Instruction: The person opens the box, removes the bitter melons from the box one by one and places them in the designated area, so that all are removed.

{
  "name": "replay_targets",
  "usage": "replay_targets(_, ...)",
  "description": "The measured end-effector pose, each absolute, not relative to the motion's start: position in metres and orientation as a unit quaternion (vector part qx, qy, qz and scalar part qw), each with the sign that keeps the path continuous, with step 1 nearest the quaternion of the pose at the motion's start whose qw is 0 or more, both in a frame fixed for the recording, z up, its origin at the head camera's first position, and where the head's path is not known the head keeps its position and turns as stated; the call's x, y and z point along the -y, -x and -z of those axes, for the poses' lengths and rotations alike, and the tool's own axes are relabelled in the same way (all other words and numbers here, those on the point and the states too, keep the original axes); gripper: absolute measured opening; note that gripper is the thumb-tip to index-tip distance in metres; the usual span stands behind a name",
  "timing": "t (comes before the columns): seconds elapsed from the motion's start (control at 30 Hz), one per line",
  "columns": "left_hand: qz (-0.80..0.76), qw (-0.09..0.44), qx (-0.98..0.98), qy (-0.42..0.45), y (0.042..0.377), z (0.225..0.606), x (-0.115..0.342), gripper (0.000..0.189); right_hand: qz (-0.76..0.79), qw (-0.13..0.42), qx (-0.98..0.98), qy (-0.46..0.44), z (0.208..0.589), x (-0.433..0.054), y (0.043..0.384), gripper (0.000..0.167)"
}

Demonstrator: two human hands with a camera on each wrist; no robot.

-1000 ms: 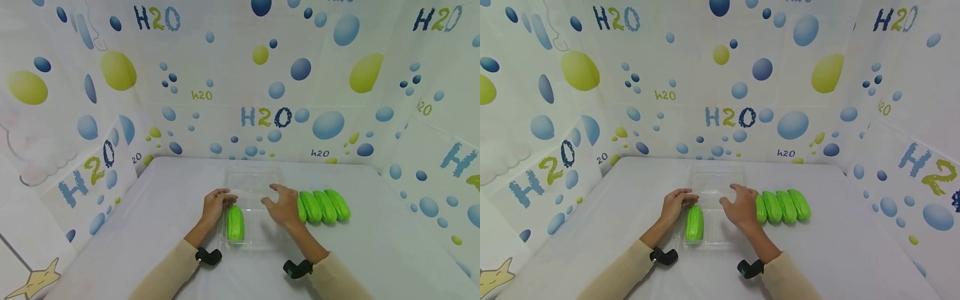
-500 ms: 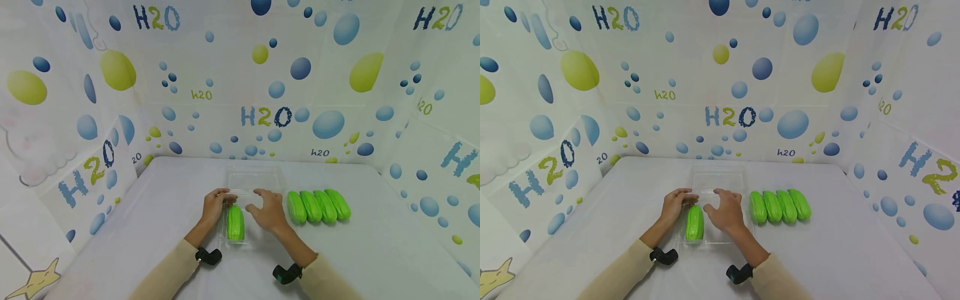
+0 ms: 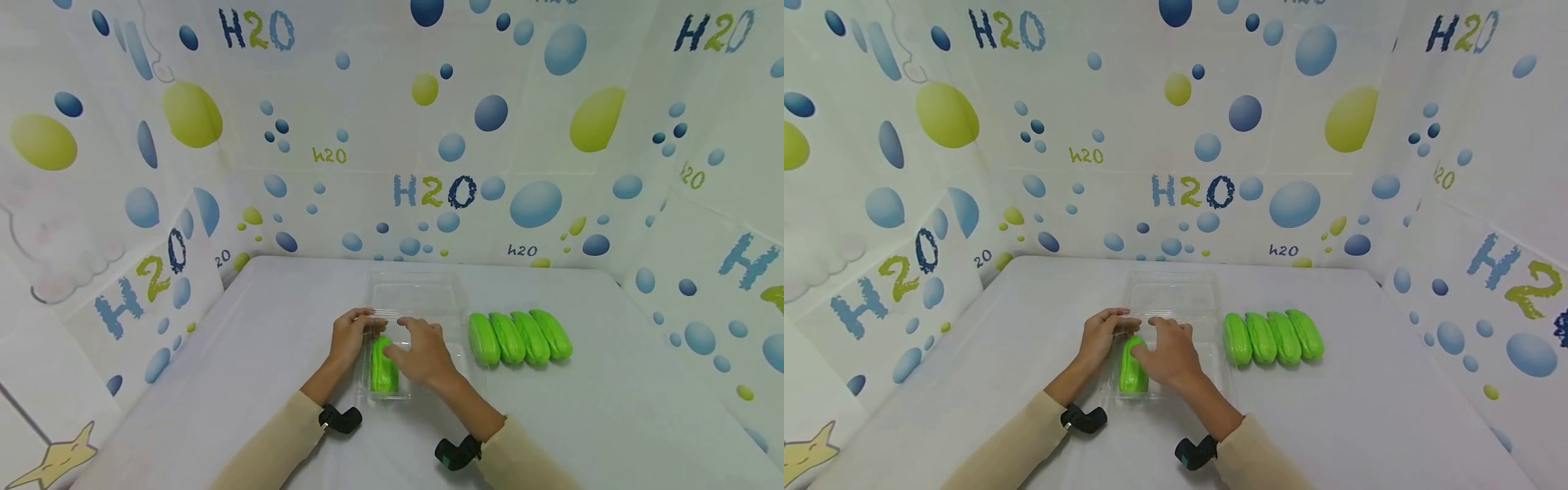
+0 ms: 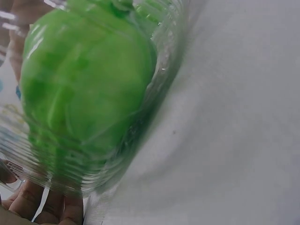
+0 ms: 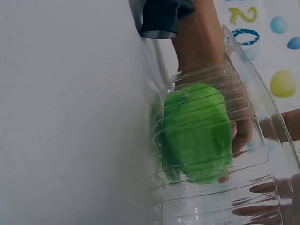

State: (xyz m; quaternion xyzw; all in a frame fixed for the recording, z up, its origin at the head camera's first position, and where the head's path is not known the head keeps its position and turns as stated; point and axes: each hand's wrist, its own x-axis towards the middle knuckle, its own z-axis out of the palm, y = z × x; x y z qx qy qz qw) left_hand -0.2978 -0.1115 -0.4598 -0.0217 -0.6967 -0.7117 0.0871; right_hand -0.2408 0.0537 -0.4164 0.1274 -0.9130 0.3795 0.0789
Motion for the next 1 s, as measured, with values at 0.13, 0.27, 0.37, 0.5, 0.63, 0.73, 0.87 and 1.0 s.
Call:
replay_targets(0.13,0.720,0.085,0.689,0.022,0.2988,0.4606,0.1109,0.029,-0.373,0.053,0.916,-0.139,0.4182,-0.0526,0.2399,0.059)
replay_targets(0.27,0.724,0.081,0.685,0.024,0.2991,0.4596,0.1105,0.029,-0.359,0.025,0.920,-0.158,0.4208,-0.0520,0.2400,0.065)
replay_targets(0.37,0.727,0.077,0.682,0.026,0.2984,0.4588,0.1111,0.029,-0.335,0.016,0.926,-0.172,0.4218,-0.0505,0.2402,0.071)
replay_targets(0.5,0.727,0.075,0.681,0.031,0.2976,0.4587,0.1122,0.030,-0.303,0.011,0.936,-0.182,0.4222,-0.0478,0.2392,0.076)
replay_targets(0.63,0.717,0.080,0.692,0.032,0.2969,0.4588,0.1128,0.031,-0.279,0.003,0.941,-0.189,0.4235,-0.0460,0.2382,0.080)
replay_targets(0.73,0.711,0.084,0.698,0.027,0.2976,0.4598,0.1130,0.031,-0.259,-0.005,0.947,-0.191,0.4250,-0.0450,0.2386,0.084)
replay_targets(0.87,0.712,0.085,0.697,0.028,0.2984,0.4601,0.1122,0.031,-0.234,-0.011,0.952,-0.195,0.4257,-0.0445,0.2393,0.086)
replay_targets(1.0,0.711,0.085,0.697,0.030,0.2987,0.4604,0.1121,0.031,-0.221,-0.017,0.954,-0.201,0.4254,-0.0438,0.2399,0.083)
